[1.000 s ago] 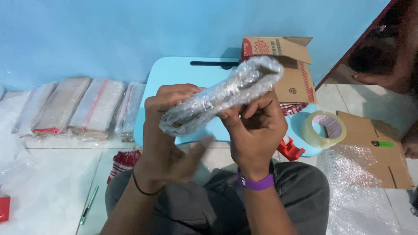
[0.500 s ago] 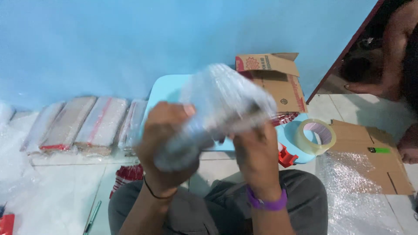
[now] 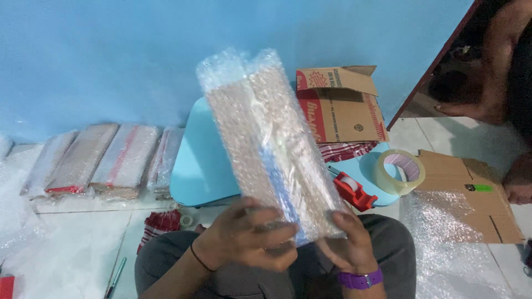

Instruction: Wrapping small boxes in bubble wrap and securing them with tape.

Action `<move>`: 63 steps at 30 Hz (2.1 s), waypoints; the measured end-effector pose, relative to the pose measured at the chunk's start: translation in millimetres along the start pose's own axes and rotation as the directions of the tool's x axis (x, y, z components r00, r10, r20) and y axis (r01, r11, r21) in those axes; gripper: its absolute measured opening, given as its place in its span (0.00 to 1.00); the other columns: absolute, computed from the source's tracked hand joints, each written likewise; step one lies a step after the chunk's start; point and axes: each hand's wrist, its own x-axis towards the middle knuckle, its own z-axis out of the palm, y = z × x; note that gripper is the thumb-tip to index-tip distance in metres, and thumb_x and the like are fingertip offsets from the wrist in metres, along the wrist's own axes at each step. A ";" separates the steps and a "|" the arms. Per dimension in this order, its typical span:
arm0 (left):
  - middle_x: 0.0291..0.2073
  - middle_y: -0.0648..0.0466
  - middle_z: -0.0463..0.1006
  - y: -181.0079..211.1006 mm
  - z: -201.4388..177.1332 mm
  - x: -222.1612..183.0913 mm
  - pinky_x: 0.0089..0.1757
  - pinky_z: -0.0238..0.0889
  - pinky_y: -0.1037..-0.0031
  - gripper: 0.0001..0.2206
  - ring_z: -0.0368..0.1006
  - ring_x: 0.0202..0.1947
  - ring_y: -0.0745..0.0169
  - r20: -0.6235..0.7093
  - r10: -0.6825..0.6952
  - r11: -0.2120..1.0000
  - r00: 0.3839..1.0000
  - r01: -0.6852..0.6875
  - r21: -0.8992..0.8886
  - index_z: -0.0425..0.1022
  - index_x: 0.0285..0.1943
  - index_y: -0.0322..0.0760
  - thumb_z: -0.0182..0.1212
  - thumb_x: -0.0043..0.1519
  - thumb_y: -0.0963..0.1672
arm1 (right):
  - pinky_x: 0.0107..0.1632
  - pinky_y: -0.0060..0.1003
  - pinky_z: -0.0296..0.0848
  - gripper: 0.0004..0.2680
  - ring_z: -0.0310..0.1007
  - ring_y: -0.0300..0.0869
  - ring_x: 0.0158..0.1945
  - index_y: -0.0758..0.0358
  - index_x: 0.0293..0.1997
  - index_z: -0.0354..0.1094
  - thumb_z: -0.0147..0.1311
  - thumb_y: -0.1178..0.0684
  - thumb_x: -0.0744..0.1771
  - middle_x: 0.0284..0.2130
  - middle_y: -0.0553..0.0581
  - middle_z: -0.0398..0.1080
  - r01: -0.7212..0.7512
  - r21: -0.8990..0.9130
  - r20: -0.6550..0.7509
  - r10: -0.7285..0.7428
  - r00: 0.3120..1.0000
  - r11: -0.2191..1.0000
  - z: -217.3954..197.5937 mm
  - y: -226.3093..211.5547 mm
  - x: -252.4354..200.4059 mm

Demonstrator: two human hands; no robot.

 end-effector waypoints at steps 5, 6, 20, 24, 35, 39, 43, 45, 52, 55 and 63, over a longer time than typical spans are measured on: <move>0.58 0.50 0.67 -9.7 4.4 -74.0 0.58 0.55 0.44 0.19 0.60 0.67 0.31 0.221 -0.324 0.926 0.920 0.356 -0.126 0.70 0.56 0.58 0.65 0.54 0.49 | 0.52 0.56 0.72 0.29 0.75 0.61 0.54 0.69 0.71 0.56 0.65 0.57 0.61 0.55 0.70 0.73 0.015 -0.090 -0.111 -0.025 0.993 0.996 -57.9 14.4 -25.4; 0.68 0.49 0.57 -12.3 0.9 -71.9 0.62 0.55 0.45 0.26 0.53 0.73 0.36 0.154 -0.574 0.741 0.804 0.590 -0.321 0.57 0.69 0.52 0.57 0.62 0.54 | 0.60 0.57 0.65 0.29 0.68 0.62 0.61 0.69 0.73 0.50 0.66 0.60 0.65 0.61 0.71 0.67 -0.014 -0.032 0.043 0.016 0.999 0.999 -51.2 14.6 -26.4; 0.53 0.50 0.83 16.8 8.8 -37.9 0.49 0.76 0.62 0.25 0.79 0.55 0.55 0.473 -0.846 -0.123 0.247 0.772 -0.624 0.74 0.64 0.37 0.66 0.59 0.51 | 0.70 0.48 0.64 0.32 0.62 0.48 0.72 0.65 0.74 0.46 0.57 0.42 0.64 0.71 0.62 0.59 -0.191 -0.794 -0.134 0.140 0.981 0.577 -30.9 -30.4 -36.0; 0.50 0.50 0.83 32.7 16.3 -35.0 0.47 0.73 0.65 0.26 0.78 0.52 0.58 0.462 -0.862 -0.098 0.209 0.825 -0.556 0.74 0.63 0.37 0.65 0.58 0.52 | 0.62 0.47 0.76 0.21 0.73 0.54 0.60 0.70 0.59 0.66 0.48 0.39 0.68 0.57 0.66 0.71 0.145 -0.883 0.054 -0.209 0.976 0.447 51.5 -77.1 -0.3; 0.49 0.57 0.86 55.9 23.4 -17.0 0.51 0.73 0.68 0.25 0.81 0.51 0.64 0.627 -0.769 -0.292 0.124 0.804 -0.518 0.75 0.64 0.42 0.70 0.56 0.48 | 0.49 0.40 0.77 0.18 0.76 0.44 0.48 0.60 0.54 0.72 0.37 0.41 0.71 0.49 0.56 0.77 0.071 -0.985 0.122 0.340 0.932 0.159 98.1 -111.4 88.3; 0.47 0.57 0.83 61.4 29.7 -24.7 0.49 0.68 0.75 0.27 0.76 0.47 0.68 0.677 -0.727 -0.383 0.114 0.750 -0.538 0.73 0.64 0.42 0.70 0.55 0.50 | 0.63 0.47 0.68 0.16 0.65 0.53 0.67 0.62 0.65 0.65 0.40 0.46 0.73 0.66 0.64 0.64 -0.007 -0.853 0.370 0.615 0.697 0.521 78.8 -105.5 107.7; 0.51 0.56 0.83 58.8 28.3 -21.5 0.51 0.69 0.72 0.29 0.77 0.50 0.66 0.692 -0.707 -0.408 0.144 0.716 -0.566 0.71 0.67 0.40 0.69 0.56 0.50 | 0.76 0.57 0.60 0.14 0.57 0.56 0.75 0.59 0.63 0.67 0.41 0.44 0.76 0.72 0.68 0.55 -0.081 -0.726 0.578 0.669 0.467 0.683 69.8 -93.7 116.1; 0.52 0.57 0.83 57.9 29.5 -24.0 0.52 0.69 0.72 0.30 0.77 0.51 0.67 0.691 -0.713 -0.406 0.121 0.732 -0.547 0.71 0.67 0.41 0.69 0.55 0.50 | 0.77 0.58 0.58 0.12 0.56 0.56 0.76 0.59 0.58 0.68 0.43 0.45 0.75 0.70 0.69 0.57 -0.086 -0.697 0.598 0.643 0.478 0.712 73.4 -91.8 117.0; 0.48 0.57 0.85 56.0 31.9 -32.2 0.50 0.70 0.75 0.29 0.77 0.47 0.70 0.680 -0.729 -0.400 0.076 0.759 -0.514 0.72 0.65 0.42 0.70 0.54 0.50 | 0.68 0.54 0.66 0.04 0.72 0.45 0.54 0.55 0.38 0.71 0.56 0.50 0.69 0.42 0.55 0.73 0.293 -0.874 0.460 0.466 0.756 0.387 100.6 -113.1 110.4; 0.54 0.56 0.83 54.1 26.8 -24.0 0.53 0.69 0.71 0.32 0.77 0.54 0.66 0.709 -0.696 -0.427 0.113 0.730 -0.535 0.68 0.71 0.41 0.68 0.56 0.51 | 0.51 0.44 0.74 0.05 0.77 0.48 0.50 0.60 0.37 0.72 0.56 0.52 0.68 0.44 0.61 0.75 0.306 -0.916 0.400 0.546 0.736 0.259 130.5 -129.2 98.9; 0.46 0.54 0.81 53.6 26.8 -31.2 0.47 0.69 0.72 0.28 0.75 0.46 0.65 0.724 -0.616 -0.391 0.310 0.678 -0.623 0.70 0.64 0.37 0.67 0.58 0.52 | 0.58 0.42 0.77 0.10 0.76 0.46 0.61 0.57 0.57 0.66 0.50 0.51 0.69 0.58 0.56 0.73 0.358 -0.917 0.359 0.757 0.546 0.177 155.0 -141.2 109.4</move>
